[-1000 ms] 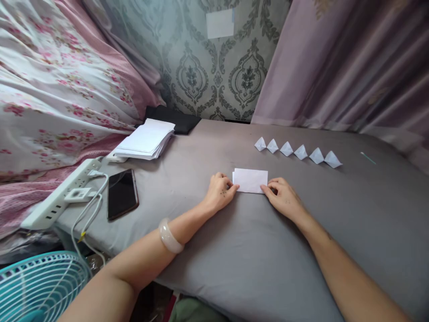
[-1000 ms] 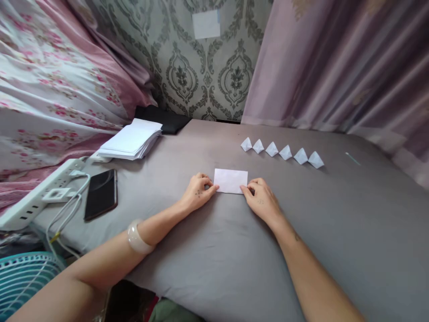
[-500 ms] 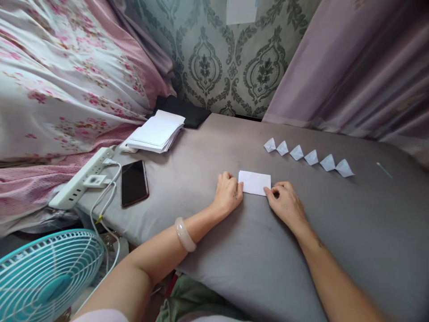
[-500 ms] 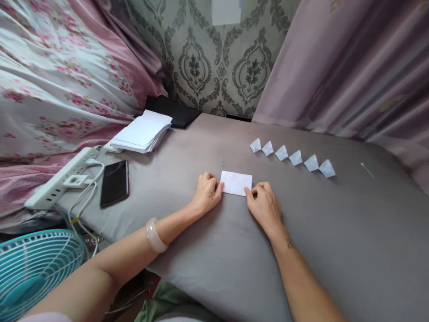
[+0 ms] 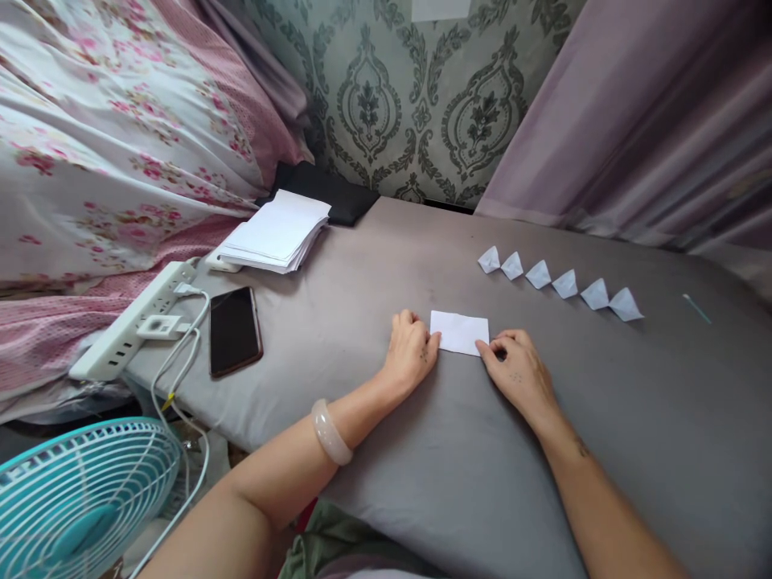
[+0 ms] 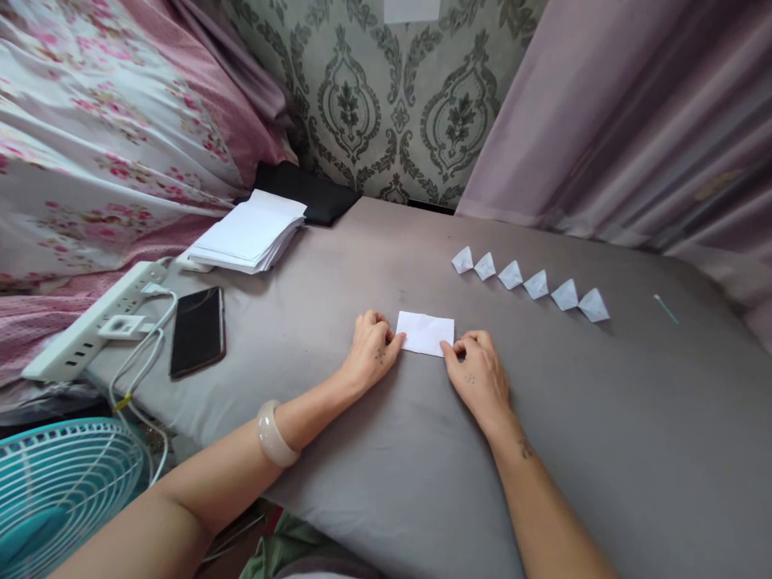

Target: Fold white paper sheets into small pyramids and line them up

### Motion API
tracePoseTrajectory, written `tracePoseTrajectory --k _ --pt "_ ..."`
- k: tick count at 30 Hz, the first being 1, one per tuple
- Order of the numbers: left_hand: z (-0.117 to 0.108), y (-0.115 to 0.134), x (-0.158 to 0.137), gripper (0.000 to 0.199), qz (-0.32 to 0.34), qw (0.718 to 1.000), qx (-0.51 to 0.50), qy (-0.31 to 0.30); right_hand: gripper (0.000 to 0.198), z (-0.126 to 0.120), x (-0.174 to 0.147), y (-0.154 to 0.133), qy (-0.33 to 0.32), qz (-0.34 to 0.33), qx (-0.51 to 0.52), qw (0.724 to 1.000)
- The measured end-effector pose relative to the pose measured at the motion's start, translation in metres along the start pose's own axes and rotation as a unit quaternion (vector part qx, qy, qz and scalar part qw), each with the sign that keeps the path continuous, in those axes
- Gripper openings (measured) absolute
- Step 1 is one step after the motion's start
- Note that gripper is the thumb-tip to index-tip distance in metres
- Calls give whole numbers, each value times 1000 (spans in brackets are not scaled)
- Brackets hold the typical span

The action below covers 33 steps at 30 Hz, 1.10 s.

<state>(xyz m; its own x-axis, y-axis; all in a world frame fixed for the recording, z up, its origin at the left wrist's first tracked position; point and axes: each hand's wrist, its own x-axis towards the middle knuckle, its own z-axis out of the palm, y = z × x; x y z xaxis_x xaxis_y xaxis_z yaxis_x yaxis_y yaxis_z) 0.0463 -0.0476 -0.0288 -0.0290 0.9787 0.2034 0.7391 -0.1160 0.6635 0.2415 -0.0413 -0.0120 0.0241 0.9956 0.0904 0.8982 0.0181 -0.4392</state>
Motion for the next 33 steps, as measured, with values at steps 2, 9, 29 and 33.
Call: tracePoseTrajectory --k 2,9,29,33 --pt "0 -1 0 23 3 1000 -1 -2 33 0 0 1 1 -8 1 1000" --pt "-6 3 0 23 21 999 27 -31 35 0 -1 3 -3 -22 3 1000" --pt "-13 16 8 21 158 967 168 -107 22 3 -5 -1 45 -121 -10 992" --pt "-15 14 11 25 188 957 154 -160 33 -1 -4 -13 -17 -259 -75 963"
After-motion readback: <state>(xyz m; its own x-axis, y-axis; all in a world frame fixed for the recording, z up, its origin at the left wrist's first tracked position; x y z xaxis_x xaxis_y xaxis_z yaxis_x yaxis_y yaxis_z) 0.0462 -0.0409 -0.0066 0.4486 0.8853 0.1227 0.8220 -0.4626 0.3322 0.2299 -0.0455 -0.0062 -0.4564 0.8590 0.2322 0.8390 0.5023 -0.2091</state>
